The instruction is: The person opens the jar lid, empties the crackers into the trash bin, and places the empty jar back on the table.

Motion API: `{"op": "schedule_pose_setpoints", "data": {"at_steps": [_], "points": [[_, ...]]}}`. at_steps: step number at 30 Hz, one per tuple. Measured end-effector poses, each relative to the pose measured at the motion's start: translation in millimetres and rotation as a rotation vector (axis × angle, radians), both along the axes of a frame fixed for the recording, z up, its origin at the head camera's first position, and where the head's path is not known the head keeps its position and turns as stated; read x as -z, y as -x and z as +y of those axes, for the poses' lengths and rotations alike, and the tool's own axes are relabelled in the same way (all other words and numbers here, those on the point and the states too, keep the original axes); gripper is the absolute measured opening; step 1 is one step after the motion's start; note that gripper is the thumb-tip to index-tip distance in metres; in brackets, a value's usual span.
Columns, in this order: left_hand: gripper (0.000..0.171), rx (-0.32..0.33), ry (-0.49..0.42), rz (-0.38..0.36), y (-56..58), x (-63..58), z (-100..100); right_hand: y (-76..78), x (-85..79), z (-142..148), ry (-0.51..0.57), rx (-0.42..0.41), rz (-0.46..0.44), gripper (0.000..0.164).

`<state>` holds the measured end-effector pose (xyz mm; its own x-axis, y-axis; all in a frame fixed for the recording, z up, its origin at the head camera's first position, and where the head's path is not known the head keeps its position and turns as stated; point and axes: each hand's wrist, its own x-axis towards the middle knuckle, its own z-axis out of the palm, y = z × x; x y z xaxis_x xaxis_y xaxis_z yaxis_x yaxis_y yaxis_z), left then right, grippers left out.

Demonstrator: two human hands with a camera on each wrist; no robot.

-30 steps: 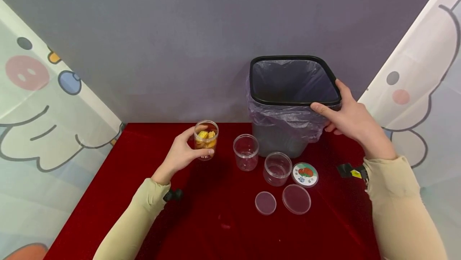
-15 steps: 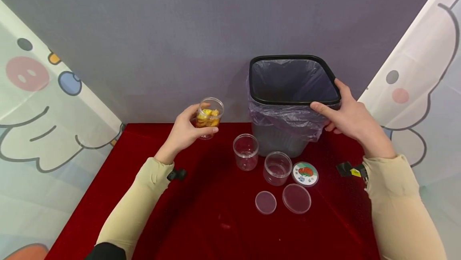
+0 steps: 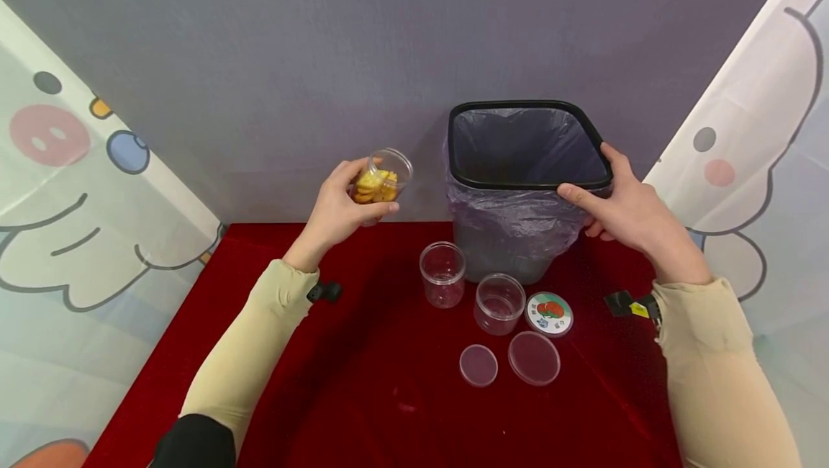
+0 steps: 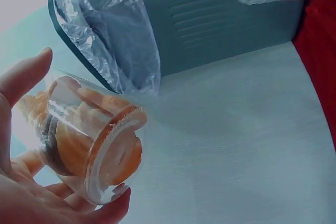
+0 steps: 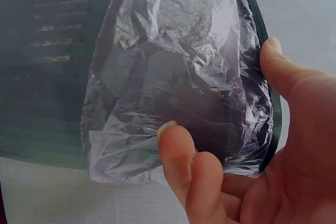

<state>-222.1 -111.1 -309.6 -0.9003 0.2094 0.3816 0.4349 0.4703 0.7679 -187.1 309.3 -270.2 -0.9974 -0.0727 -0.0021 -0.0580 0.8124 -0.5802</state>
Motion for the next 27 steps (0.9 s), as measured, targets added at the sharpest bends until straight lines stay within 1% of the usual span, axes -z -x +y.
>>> {"op": "schedule_pose_setpoints", "data": {"at_steps": [5, 11, 19, 22, 27], "points": [[0.075, -0.018, 0.057, 0.030, 5.4, -10.8, 5.3, 0.3, -0.7, -1.5, 0.009, 0.003, 0.006, 0.104], [0.079, -0.039, 0.095, 0.050, 11.0, -23.1, 12.7, 1.0, -0.6, -2.7, 0.007, 0.002, 0.006, 0.105], [0.077, -0.060, 0.156, 0.108, 18.7, -38.6, 27.7, 0.7, 0.4, -1.1, -0.005, 0.000, 0.004, 0.104], [0.077, -0.072, 0.171, 0.122, 20.8, -43.4, 34.1, 0.4, 0.5, -0.5, -0.008, 0.004, 0.005, 0.104], [0.075, -0.098, 0.233, 0.159, 24.0, -48.5, 44.8, 0.0, 0.9, 0.1, -0.009, 0.008, 0.004, 0.104]]}}
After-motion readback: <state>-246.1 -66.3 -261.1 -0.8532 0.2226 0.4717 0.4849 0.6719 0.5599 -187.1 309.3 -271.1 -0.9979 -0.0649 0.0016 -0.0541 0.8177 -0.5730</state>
